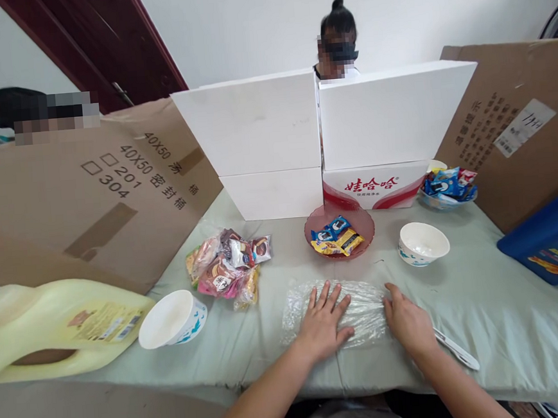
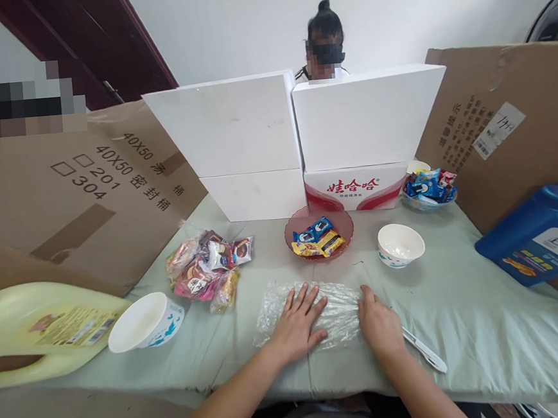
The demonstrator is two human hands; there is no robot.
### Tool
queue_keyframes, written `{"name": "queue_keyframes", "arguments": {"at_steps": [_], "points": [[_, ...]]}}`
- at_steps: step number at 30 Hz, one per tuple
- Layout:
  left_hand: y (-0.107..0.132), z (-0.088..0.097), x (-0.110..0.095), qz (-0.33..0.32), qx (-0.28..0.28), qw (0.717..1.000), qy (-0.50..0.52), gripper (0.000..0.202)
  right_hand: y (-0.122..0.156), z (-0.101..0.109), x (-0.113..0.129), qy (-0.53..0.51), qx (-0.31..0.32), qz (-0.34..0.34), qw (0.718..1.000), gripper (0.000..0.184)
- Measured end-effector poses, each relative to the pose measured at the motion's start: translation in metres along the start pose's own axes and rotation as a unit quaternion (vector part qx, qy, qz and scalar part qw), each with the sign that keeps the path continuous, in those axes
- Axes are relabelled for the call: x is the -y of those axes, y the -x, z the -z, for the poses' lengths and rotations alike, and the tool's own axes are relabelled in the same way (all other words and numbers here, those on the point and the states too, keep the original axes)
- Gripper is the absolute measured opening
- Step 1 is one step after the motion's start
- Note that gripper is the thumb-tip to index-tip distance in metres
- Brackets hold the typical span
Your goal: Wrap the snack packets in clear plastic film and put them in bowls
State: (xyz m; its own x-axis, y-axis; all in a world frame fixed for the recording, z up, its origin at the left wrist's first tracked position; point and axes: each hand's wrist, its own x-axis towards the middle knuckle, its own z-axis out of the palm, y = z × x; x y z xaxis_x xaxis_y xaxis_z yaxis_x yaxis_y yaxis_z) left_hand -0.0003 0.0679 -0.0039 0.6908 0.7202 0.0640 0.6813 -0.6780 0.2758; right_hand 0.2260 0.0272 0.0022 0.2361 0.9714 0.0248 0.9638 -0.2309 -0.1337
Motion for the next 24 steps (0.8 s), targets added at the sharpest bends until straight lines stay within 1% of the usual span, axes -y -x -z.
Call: {"name": "queue_keyframes", "arguments": {"at_steps": [2,3,5,6,8,10,11,13,16,18,20,21,22,23,24], "points": [[0.001,-0.004,0.005,0.001,0.014,1.0,0.0,0.068,-0.001,0.008,-0.004,0.012,-0.051,0.009,0.999,0.036],[0.001,-0.004,0.006,0.002,0.016,1.0,-0.002,0.068,-0.001,0.011,-0.003,0.011,-0.08,0.031,0.996,0.036],[0.001,-0.005,0.005,0.004,0.017,1.0,-0.008,0.069,0.0,0.012,0.003,-0.006,-0.118,0.115,0.986,0.035],[0.001,-0.005,0.004,0.005,0.016,1.0,-0.011,0.07,0.0,0.01,0.008,-0.016,-0.12,0.168,0.978,0.036],[0.0,-0.005,0.001,0.005,0.013,1.0,-0.016,0.07,0.003,-0.001,0.018,-0.025,-0.098,0.257,0.961,0.046],[0.001,-0.003,0.002,0.002,0.013,1.0,-0.02,0.071,0.006,-0.016,0.023,-0.022,-0.062,0.302,0.951,0.062],[0.003,-0.002,0.004,0.002,0.013,1.0,-0.023,0.072,0.008,-0.022,0.024,-0.02,-0.046,0.307,0.95,0.069],[0.011,0.001,0.016,0.017,0.009,0.999,-0.036,0.074,0.01,-0.031,0.022,-0.019,-0.019,0.301,0.953,0.077],[0.032,0.004,0.046,0.082,-0.015,0.994,-0.072,0.068,0.011,-0.031,0.018,-0.023,0.009,0.291,0.956,0.08],[0.049,0.007,0.068,0.139,-0.047,0.984,-0.098,0.064,0.011,-0.029,0.017,-0.024,0.017,0.288,0.957,0.079],[0.066,0.011,0.081,0.187,-0.1,0.97,-0.116,0.059,0.011,-0.028,0.018,-0.025,0.02,0.286,0.958,0.079],[0.073,0.014,0.083,0.192,-0.129,0.966,-0.118,0.055,0.011,-0.027,0.019,-0.026,0.021,0.285,0.958,0.079],[0.079,0.018,0.082,0.177,-0.151,0.966,-0.113,0.05,0.011,-0.026,0.019,-0.027,0.021,0.284,0.958,0.078],[0.084,0.022,0.078,0.145,-0.161,0.971,-0.101,0.044,0.011,-0.025,0.019,-0.029,0.019,0.285,0.958,0.078],[0.088,0.027,0.071,0.103,-0.157,0.979,-0.085,0.038,0.011,-0.023,0.019,-0.033,0.015,0.288,0.957,0.077]]}}
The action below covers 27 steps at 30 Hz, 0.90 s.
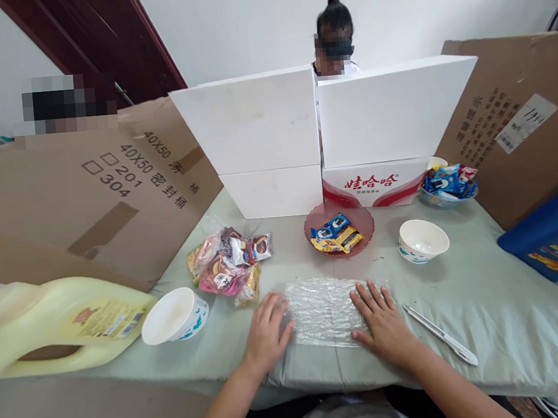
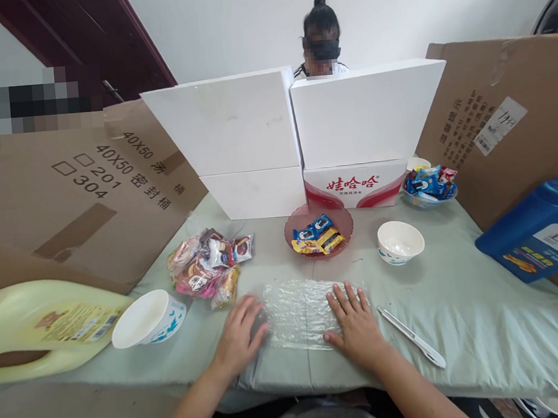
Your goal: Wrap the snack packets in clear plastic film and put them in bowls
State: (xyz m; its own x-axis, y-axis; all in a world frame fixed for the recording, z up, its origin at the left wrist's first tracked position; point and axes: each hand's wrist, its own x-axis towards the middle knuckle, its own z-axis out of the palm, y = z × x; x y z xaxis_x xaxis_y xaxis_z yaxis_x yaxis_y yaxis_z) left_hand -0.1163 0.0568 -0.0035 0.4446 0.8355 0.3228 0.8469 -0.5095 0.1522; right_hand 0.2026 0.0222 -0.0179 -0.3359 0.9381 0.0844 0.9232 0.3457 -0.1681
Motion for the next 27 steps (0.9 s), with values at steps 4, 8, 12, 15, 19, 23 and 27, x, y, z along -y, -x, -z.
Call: {"name": "queue_keyframes", "arguments": {"at_steps": [4,8,12,15,19,23,27], "points": [[0.009,0.022,-0.021,-0.121,0.064,0.988,0.073,0.028,0.011,0.02,-0.006,-0.018,-0.047,0.032,0.998,0.071],[0.014,0.021,-0.016,-0.177,0.06,0.98,0.074,0.027,0.037,0.04,-0.016,-0.076,-0.021,0.078,0.994,0.06],[0.014,0.014,0.0,-0.191,0.019,0.98,0.052,0.024,0.063,0.037,-0.023,-0.109,0.002,0.1,0.989,0.035],[0.009,0.018,0.001,-0.186,0.033,0.977,0.097,0.024,0.072,0.031,-0.023,-0.114,-0.051,0.088,0.988,0.021],[-0.004,0.031,-0.007,-0.098,0.087,0.97,0.203,0.021,0.072,0.032,-0.021,-0.168,-0.068,0.043,0.982,0.019],[-0.029,0.028,-0.009,0.029,0.111,0.972,0.206,0.017,0.054,0.032,-0.023,-0.186,-0.061,-0.096,0.976,0.024],[-0.054,0.006,-0.011,0.101,0.095,0.983,0.118,0.02,0.025,0.026,-0.027,-0.081,-0.044,-0.213,0.973,0.025]]}}
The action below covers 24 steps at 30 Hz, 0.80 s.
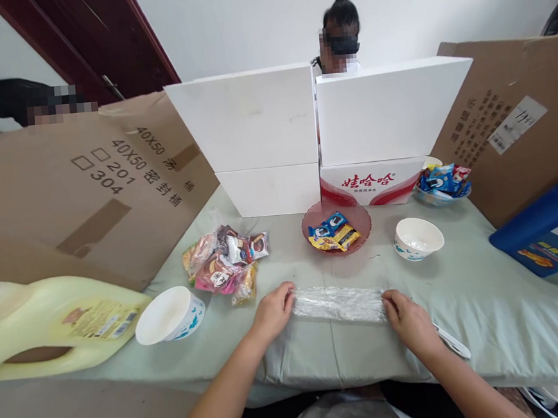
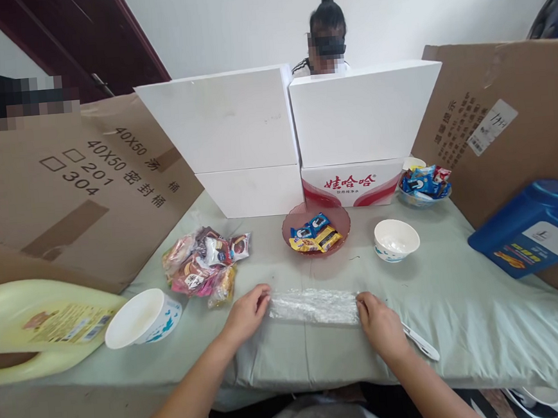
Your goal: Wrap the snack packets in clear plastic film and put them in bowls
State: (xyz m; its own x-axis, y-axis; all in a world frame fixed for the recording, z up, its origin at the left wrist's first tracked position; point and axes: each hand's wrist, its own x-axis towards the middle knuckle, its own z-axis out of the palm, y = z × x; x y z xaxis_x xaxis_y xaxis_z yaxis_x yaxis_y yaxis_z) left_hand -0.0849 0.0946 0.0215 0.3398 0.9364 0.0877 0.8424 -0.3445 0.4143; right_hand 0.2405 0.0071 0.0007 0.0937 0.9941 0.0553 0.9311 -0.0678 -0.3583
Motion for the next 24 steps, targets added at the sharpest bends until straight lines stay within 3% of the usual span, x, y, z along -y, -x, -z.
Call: {"name": "queue_keyframes", "arguments": {"at_steps": [7,11,14,17,19,21,24], "points": [[-0.007,-0.022,-0.004,0.008,-0.022,0.997,-0.068,0.027,-0.019,-0.008,0.009,0.077,-0.013,-0.008,0.997,0.03],[-0.003,-0.018,-0.006,0.003,-0.026,0.995,-0.093,0.03,-0.02,-0.008,0.008,0.098,-0.023,-0.004,0.995,0.033],[-0.001,-0.01,-0.016,0.004,-0.07,0.991,-0.115,0.032,-0.021,-0.006,0.009,0.107,-0.063,0.018,0.992,0.034],[0.003,-0.011,-0.039,-0.057,-0.127,0.984,-0.115,0.032,-0.019,-0.004,0.018,0.113,-0.153,0.09,0.978,0.034],[0.006,-0.021,-0.057,-0.133,-0.106,0.981,-0.097,0.037,-0.018,-0.007,0.03,0.111,-0.174,0.156,0.966,0.035],[0.01,-0.037,-0.071,-0.178,-0.052,0.979,-0.089,0.048,-0.018,-0.015,0.042,0.107,-0.132,0.24,0.956,0.04],[0.017,-0.059,-0.069,-0.156,0.009,0.982,-0.103,0.066,-0.02,-0.028,0.046,0.105,-0.03,0.3,0.948,0.056]]}}
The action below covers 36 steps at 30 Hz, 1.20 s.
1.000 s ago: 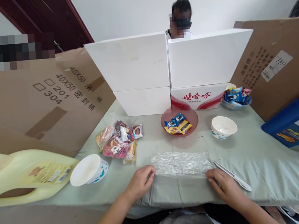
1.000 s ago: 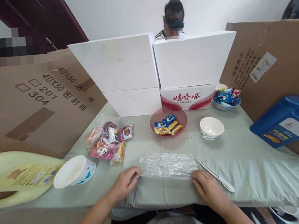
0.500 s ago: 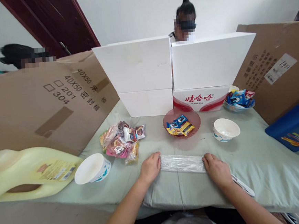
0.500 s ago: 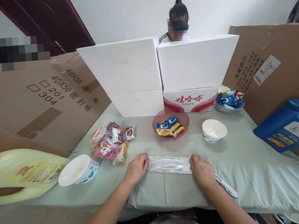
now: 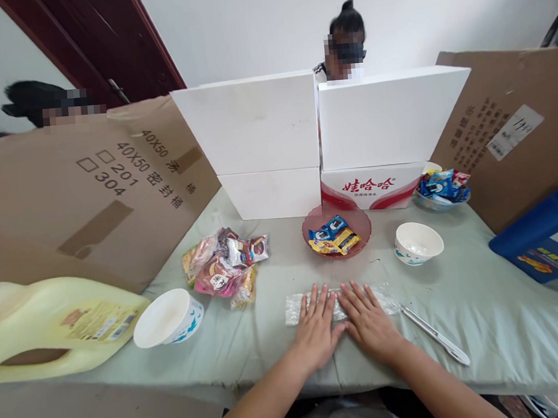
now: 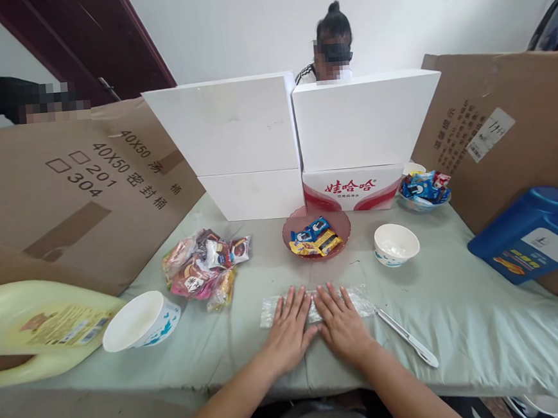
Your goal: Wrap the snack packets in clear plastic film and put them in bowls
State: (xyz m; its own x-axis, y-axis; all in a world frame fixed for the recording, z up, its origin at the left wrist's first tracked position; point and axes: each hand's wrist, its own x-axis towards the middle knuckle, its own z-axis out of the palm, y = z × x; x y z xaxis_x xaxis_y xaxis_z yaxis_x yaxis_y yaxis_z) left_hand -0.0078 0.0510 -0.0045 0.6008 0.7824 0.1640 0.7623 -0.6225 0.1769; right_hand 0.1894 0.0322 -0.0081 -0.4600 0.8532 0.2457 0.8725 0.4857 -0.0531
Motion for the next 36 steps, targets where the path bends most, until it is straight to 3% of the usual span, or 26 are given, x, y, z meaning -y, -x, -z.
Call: {"name": "queue_keyframes", "arguments": {"at_steps": [4,8,10,12,15,18,20,22,25,28,31,33,36], "points": [[0.02,-0.011,0.029,0.047,0.015,0.998,-0.026,0.073,0.019,-0.012,-0.014,0.003,0.052,-0.084,0.995,0.08],[0.037,0.001,0.048,0.095,-0.053,0.992,-0.067,0.061,0.058,-0.007,-0.022,0.032,0.018,-0.096,0.995,0.08],[0.04,0.007,0.039,0.11,-0.089,0.988,-0.065,0.048,0.077,0.001,-0.016,0.032,0.001,-0.068,0.997,0.08],[0.039,0.01,0.018,0.095,-0.086,0.991,-0.024,0.036,0.091,0.011,-0.006,0.017,-0.008,-0.053,0.998,0.073],[0.033,0.007,-0.018,0.025,-0.029,0.998,0.055,0.031,0.106,0.025,0.006,-0.021,-0.009,-0.065,0.998,0.042],[0.025,0.003,-0.038,-0.072,0.027,0.993,0.095,0.045,0.116,0.034,0.009,-0.041,-0.007,-0.026,0.999,0.021],[0.022,0.002,-0.039,-0.126,0.057,0.984,0.116,0.054,0.122,0.035,0.006,-0.036,-0.013,0.025,0.999,0.023],[0.02,0.002,-0.035,-0.15,0.07,0.977,0.134,0.056,0.127,0.034,0.003,-0.023,-0.012,0.052,0.998,0.036],[0.022,0.005,-0.027,-0.168,0.075,0.97,0.159,0.061,0.126,0.032,0.004,-0.035,0.0,0.055,0.998,0.047],[0.025,0.007,-0.025,-0.186,0.076,0.962,0.187,0.07,0.114,0.042,0.011,-0.115,0.016,0.054,0.992,0.032],[0.029,0.007,-0.027,-0.189,0.08,0.949,0.239,0.07,0.093,0.061,0.016,-0.258,0.038,0.028,0.965,0.022],[0.032,0.006,-0.028,-0.163,0.08,0.938,0.297,0.079,0.073,0.071,0.014,-0.343,0.062,-0.02,0.937,0.022],[0.036,0.002,-0.028,-0.059,0.067,0.909,0.408,0.098,0.036,0.072,0.002,-0.388,0.097,-0.128,0.907,0.022]]}}
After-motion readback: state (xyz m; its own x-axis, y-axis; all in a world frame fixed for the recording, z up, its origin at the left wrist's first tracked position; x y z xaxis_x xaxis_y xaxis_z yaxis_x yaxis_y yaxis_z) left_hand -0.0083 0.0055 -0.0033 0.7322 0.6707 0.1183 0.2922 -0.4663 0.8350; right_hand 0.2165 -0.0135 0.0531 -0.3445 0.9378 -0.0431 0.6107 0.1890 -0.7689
